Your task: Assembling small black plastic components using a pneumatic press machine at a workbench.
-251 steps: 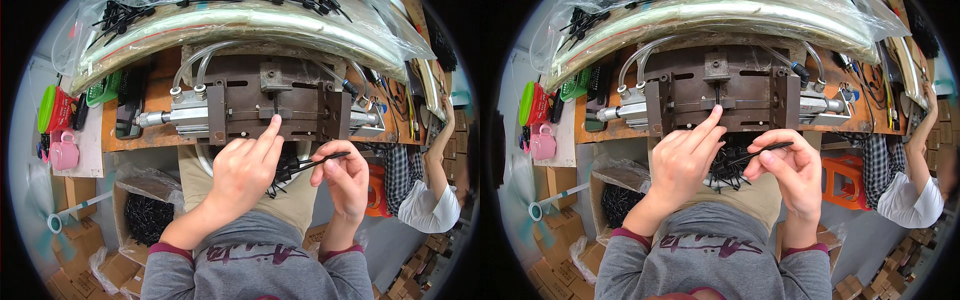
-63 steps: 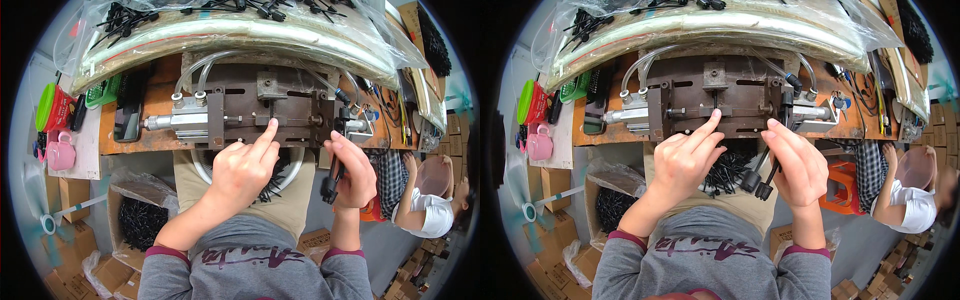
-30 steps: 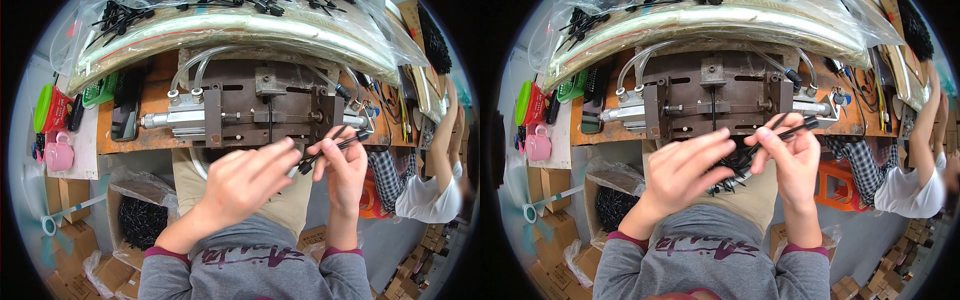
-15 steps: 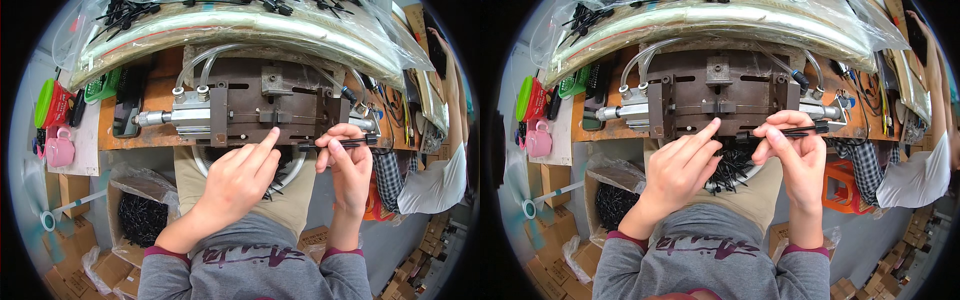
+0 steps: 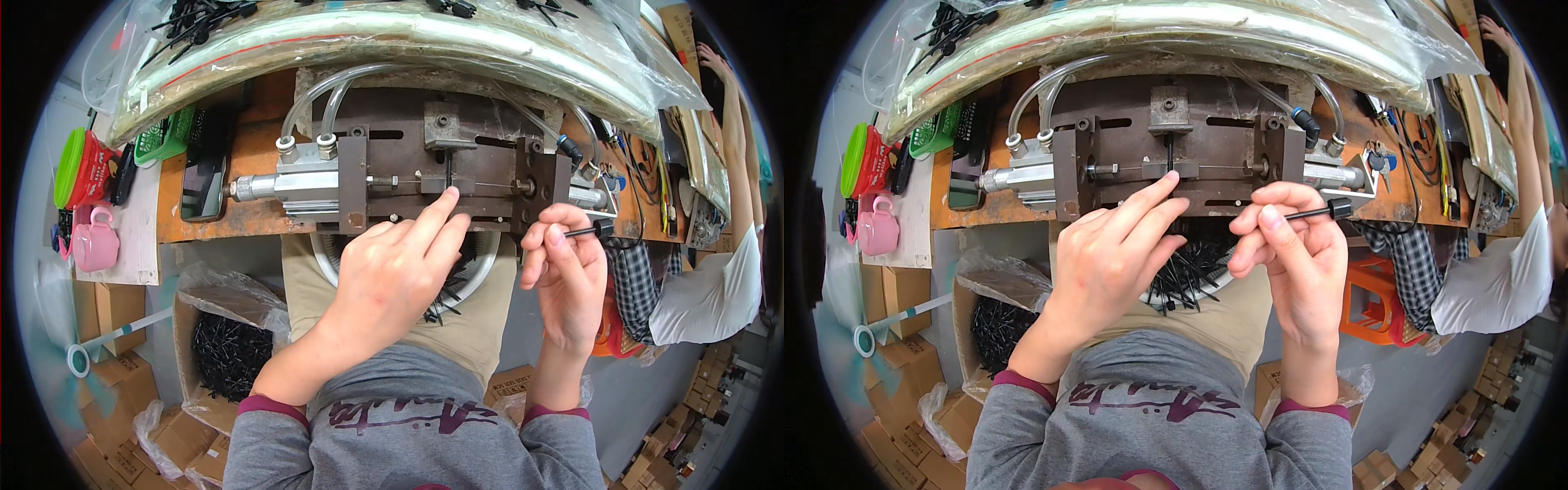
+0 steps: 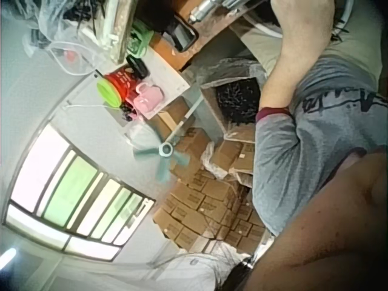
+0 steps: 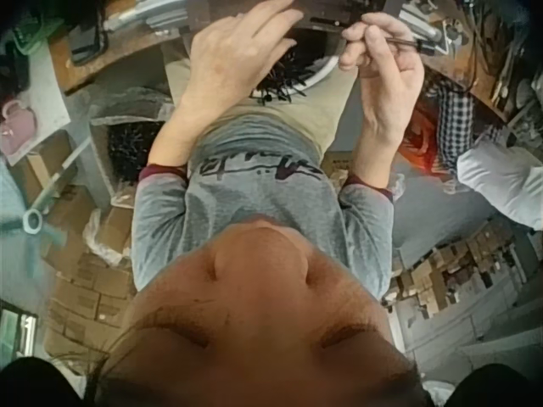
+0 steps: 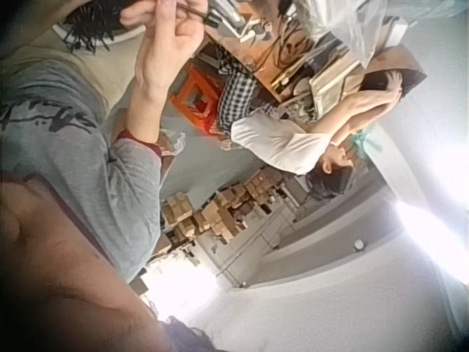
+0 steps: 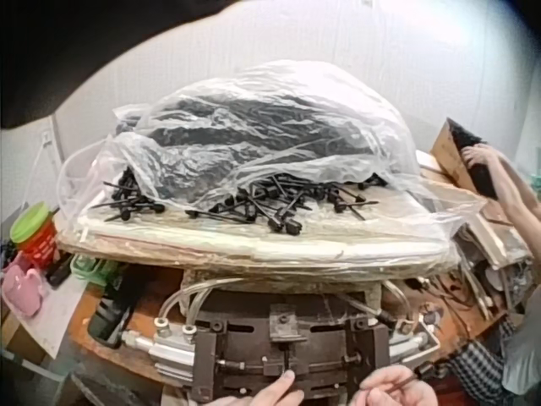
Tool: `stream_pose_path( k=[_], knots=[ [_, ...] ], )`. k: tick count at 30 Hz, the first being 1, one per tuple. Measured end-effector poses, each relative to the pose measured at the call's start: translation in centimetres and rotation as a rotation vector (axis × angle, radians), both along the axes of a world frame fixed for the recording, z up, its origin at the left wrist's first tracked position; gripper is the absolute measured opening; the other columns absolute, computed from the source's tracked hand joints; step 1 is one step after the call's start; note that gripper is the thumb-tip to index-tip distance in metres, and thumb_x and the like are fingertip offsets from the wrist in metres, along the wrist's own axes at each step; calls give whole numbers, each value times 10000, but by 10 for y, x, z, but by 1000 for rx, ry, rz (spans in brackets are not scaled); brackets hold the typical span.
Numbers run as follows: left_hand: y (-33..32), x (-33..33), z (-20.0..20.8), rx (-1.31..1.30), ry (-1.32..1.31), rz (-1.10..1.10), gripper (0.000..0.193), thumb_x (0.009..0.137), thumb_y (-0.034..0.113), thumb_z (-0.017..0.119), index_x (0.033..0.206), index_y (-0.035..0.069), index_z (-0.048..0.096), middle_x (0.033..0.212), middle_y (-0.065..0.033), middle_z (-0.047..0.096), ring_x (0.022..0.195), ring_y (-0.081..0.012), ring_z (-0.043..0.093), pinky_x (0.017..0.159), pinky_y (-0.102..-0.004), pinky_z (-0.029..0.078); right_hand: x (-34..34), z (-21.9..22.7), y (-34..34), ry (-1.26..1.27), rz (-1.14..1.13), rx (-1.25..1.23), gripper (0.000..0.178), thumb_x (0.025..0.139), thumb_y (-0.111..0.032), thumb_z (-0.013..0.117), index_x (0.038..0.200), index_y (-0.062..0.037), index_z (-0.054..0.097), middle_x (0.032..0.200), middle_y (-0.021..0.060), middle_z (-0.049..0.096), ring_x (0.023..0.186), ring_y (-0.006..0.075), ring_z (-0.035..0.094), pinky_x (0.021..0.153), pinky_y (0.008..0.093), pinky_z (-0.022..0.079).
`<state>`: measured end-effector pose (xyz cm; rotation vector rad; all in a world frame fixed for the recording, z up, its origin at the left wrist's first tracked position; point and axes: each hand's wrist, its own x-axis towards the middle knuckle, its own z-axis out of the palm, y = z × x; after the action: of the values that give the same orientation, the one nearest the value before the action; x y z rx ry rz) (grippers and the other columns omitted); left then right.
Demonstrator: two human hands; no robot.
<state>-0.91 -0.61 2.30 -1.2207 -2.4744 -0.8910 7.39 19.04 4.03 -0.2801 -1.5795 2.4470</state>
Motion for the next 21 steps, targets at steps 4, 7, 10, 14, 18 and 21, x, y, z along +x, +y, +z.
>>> stream_pose_path(
  k=[4,7,10,14,18,21],
  knots=[
    [-10,5,19,388,-378,-97,499,690,79,893,1152,35,709,1226,-153,685,784,-128,686,690,-253,554,-7,6,-3,42,-24,88,197,1022,-60,538,1188,44,563,1032,225,712,682,198,704,595,274,568],
    [-13,4,29,585,-489,-218,536,656,57,905,1153,5,710,1073,-141,713,775,-157,691,710,-253,572,-15,6,-25,40,-208,819,148,938,44,608,1061,63,688,1013,154,724,704,167,696,621,257,559],
    [-8,3,36,520,-553,-269,466,638,38,906,1071,2,739,955,-119,723,752,-158,687,677,-248,568,-29,-2,-21,519,-228,1501,391,728,31,646,1112,56,709,1032,173,716,840,250,726,692,309,597],
    [-15,8,35,490,-533,-238,357,651,-1,880,987,8,757,940,-107,714,791,-167,682,656,-267,562,-37,-5,-19,669,-330,1568,394,718,49,722,1111,26,720,1066,170,708,842,253,724,667,313,595],
    [-24,8,11,329,-215,-22,348,660,-16,852,990,30,752,1176,-151,675,929,-208,684,759,-314,584,-5,-40,-10,458,-170,1484,312,713,45,781,1011,-27,722,908,93,686,716,221,688,575,320,554],
    [-16,7,-7,209,-97,-25,313,663,32,831,956,19,720,1248,-144,674,916,-253,691,793,-336,581,21,-97,-17,148,105,1538,173,781,-43,741,947,-64,695,808,71,601,651,248,648,555,358,525]
  ],
)
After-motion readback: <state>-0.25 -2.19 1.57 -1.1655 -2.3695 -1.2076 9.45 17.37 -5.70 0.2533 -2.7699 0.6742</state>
